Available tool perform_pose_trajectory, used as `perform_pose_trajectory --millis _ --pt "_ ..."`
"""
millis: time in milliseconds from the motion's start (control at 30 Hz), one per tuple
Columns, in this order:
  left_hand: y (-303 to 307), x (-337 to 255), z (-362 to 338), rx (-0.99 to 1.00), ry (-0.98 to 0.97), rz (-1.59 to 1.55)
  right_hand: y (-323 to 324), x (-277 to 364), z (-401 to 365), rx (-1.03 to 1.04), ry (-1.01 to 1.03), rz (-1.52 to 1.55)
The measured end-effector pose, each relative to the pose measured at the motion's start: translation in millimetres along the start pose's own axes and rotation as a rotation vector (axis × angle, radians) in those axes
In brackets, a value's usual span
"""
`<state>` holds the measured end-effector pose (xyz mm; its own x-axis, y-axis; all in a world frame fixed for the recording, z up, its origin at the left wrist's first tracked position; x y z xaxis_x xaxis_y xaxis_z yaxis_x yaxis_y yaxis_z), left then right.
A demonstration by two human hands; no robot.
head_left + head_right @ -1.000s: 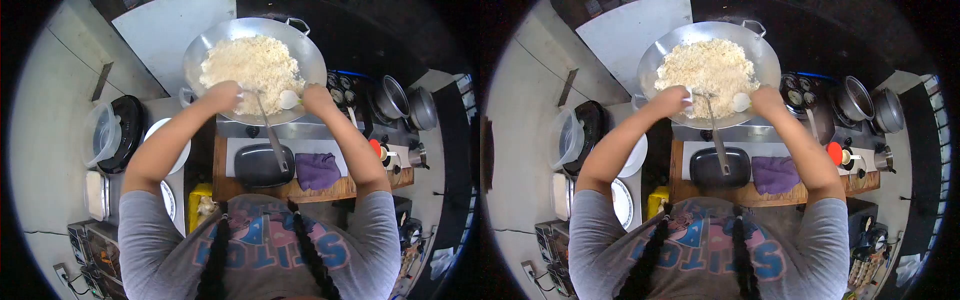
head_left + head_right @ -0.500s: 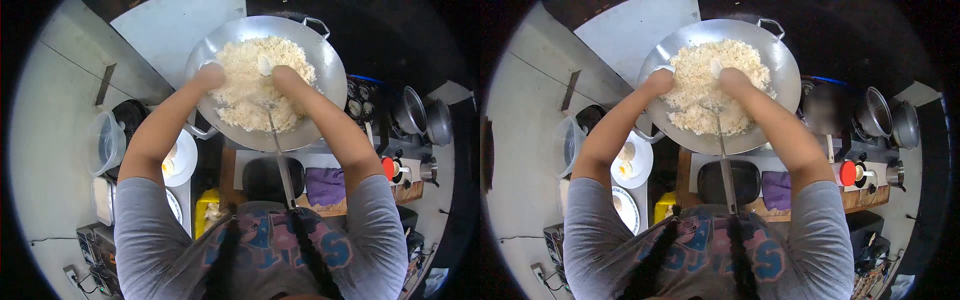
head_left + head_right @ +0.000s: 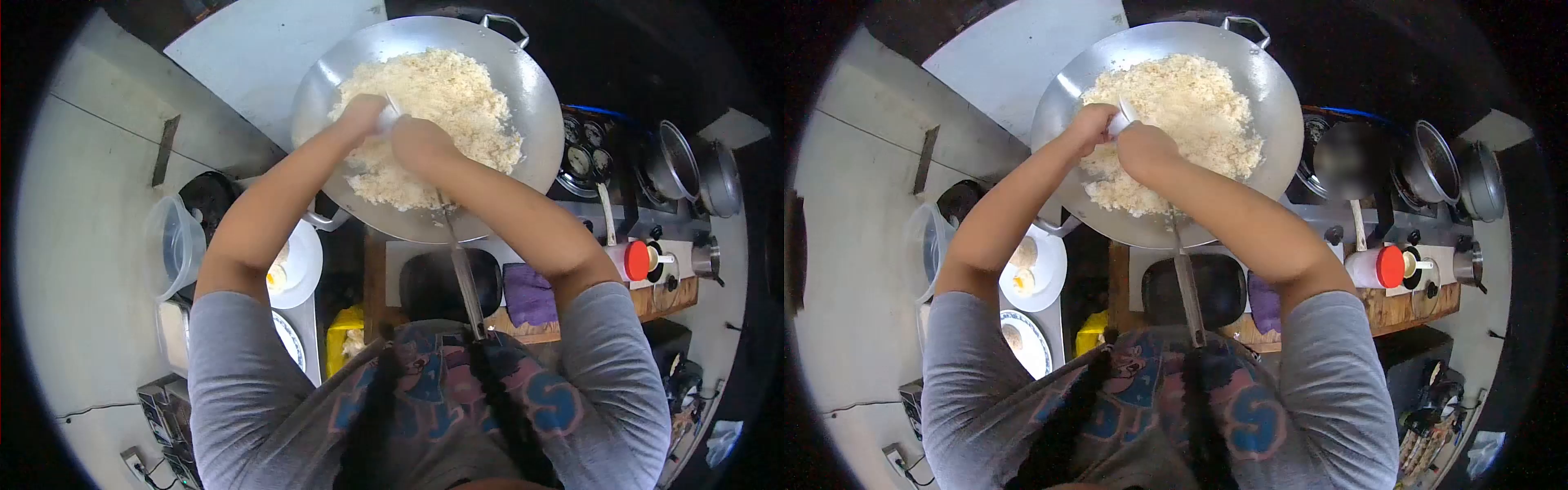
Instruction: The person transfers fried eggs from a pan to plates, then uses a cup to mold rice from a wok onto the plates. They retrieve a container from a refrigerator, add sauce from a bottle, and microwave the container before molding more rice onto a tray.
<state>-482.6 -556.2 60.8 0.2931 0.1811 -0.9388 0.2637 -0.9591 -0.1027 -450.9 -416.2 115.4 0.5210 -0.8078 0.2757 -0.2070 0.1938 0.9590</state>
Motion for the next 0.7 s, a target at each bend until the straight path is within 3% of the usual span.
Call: perform_pose_trajectory --millis 33,100,167,233,267,333,367,433,467,500,567,633,700 --pt "2 1 6 0.007 -0.001 0.002 13 -2 -9 -0.004 -0.006 0.0" --pt "4 -16 20 0.139 -0.272 0.098 44 -14 -25 -0.062 0.046 -0.138" --pt "-15 -37 -16 0.075 -0.233 0.021 83 -42 -39 -0.23 0.156 -0.385" --pt "-28 -28 -38 0.023 0.058 -0.435 107 -93 -36 -0.306 -0.077 -0.264" --pt "-26 -26 -33 0.03 0.054 -0.433 106 -114 -32 -0.312 -0.081 -0.266" --pt "-8 -31 -8 0.089 -0.26 0.366 77 -159 -22 -0.232 -0.217 -0.233" --pt "5 -27 0 0.091 -0.26 0.371 66 -163 -20 -0.233 -0.219 -0.229" --pt "17 -35 4 0.132 -0.595 0.998 36 -162 -14 -0.052 -0.136 -0.188" --pt "14 -38 -5 0.13 -0.881 1.424 30 -158 -13 -0.051 -0.139 -0.179" --pt "20 -31 -3 0.138 -0.875 1.431 21 -149 -10 -0.041 -0.109 -0.19" --pt "38 -11 -8 0.141 -0.448 1.595 2 -132 -1 -0.028 -0.08 -0.197" --pt "21 -12 -28 0.186 -0.506 1.68 -19 -98 15 0.073 0.161 -0.412" --pt "-5 -9 -31 0.234 -0.566 1.764 -20 -72 17 0.062 0.073 -0.29"
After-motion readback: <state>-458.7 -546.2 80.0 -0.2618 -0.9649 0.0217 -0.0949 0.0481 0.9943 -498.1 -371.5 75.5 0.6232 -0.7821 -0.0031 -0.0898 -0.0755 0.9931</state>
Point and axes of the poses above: each hand's wrist, its own z-axis towards the middle knuckle, its own y-axis out of the back of the hand, x = y × z, the point moved 7 cm from there along z, towards the middle knuckle, and after that the axes turned 13 degrees about -z, right-handed, at the moved point
